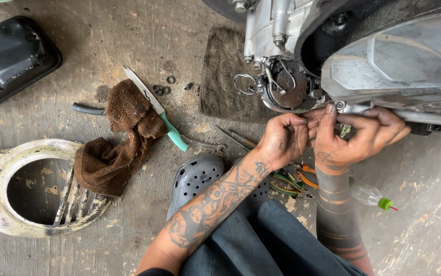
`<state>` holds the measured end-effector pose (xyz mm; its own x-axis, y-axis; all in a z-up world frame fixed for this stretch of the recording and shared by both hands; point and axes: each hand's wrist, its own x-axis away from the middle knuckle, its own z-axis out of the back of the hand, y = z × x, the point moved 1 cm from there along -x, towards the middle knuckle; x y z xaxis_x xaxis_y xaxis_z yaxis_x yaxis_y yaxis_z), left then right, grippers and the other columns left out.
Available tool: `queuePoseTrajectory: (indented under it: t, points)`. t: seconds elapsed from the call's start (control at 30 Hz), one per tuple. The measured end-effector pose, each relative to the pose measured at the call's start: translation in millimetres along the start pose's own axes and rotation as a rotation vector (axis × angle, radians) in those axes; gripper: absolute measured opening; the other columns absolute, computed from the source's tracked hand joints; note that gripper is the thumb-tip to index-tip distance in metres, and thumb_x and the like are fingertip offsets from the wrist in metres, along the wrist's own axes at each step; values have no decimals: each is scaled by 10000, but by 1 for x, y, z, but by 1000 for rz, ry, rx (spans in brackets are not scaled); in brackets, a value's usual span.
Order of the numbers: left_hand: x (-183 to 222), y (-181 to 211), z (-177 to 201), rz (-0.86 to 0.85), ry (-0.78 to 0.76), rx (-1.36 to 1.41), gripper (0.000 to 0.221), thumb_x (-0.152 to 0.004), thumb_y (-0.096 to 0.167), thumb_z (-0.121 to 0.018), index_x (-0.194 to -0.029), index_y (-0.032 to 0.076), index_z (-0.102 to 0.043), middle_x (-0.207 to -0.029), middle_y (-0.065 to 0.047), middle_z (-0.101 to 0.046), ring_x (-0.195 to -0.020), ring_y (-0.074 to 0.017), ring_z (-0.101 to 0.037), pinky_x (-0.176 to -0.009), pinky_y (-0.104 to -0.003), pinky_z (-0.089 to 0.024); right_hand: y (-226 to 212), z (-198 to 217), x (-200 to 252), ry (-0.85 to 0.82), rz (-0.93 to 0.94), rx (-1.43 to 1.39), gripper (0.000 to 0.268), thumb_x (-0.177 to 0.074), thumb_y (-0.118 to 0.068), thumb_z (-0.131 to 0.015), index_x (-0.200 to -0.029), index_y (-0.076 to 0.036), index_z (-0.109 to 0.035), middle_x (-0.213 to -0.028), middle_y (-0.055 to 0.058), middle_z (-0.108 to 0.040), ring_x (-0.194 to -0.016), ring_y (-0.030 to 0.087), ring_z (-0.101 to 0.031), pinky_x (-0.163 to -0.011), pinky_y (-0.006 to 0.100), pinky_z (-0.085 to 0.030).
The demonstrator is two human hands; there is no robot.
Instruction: The person sits on the workshop floor beside a scooter and works on its rear engine area. They use a socket wrench on bolts, pick up and reposition a metal bracket, use pliers and a screwdriver on fasteners, and wipe parts with a cloth while handling small bolts and washers.
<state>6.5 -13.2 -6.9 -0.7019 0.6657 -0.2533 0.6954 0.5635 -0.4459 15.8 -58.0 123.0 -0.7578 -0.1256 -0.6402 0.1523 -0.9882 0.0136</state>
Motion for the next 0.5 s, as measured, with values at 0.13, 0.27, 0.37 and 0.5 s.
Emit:
queuePoseTrajectory:
  t: [0.13, 0.27, 0.37, 0.5]
  points:
    - [-1, 0, -7, -28, -22, 19, 511, -1035, 153, -371, -1453, -101, -521, -1409, -213, -616, -1241, -274, -592, -1109, -391, -367, -10, 2, -3, -20, -52, -43, 238, -901, -129, -750, -942, 17, -568, -1121, 177, -462, -1057, 379, -442, -963, 510, -404]
    - [-1, 0, 0, -15, 0, 4, 556, -1039, 173, -364, -1518, -87, -478, -1506, -200, -549, -1302, -266, -557, -1121, -416, -350, -2, -1, 0, 9, -11, -28, 202, -884, -49, -724, -1047, 58, -670, -1084, 173, -456, -1014, 358, -446, -895, 477, -425]
    - [0, -1, 0, -14, 6, 0, 569, -1035, 179, -370, -1532, -78, -473, -1530, -198, -532, -1345, -267, -532, -1137, -425, -328, 3, -1, 4, 12, -8, -66, 135, -882, 33, -768, -1004, 29, -710, -1052, 155, -439, -981, 339, -427, -867, 447, -411]
    - [1, 0, -7, -20, -38, 3, 547, -1043, 179, -355, -1502, -78, -507, -1484, -182, -590, -1290, -244, -573, -1133, -389, -330, -1, -4, -1, 39, -15, -24, 199, -879, -17, -820, -890, 8, -623, -1044, 145, -497, -1012, 356, -445, -951, 499, -390]
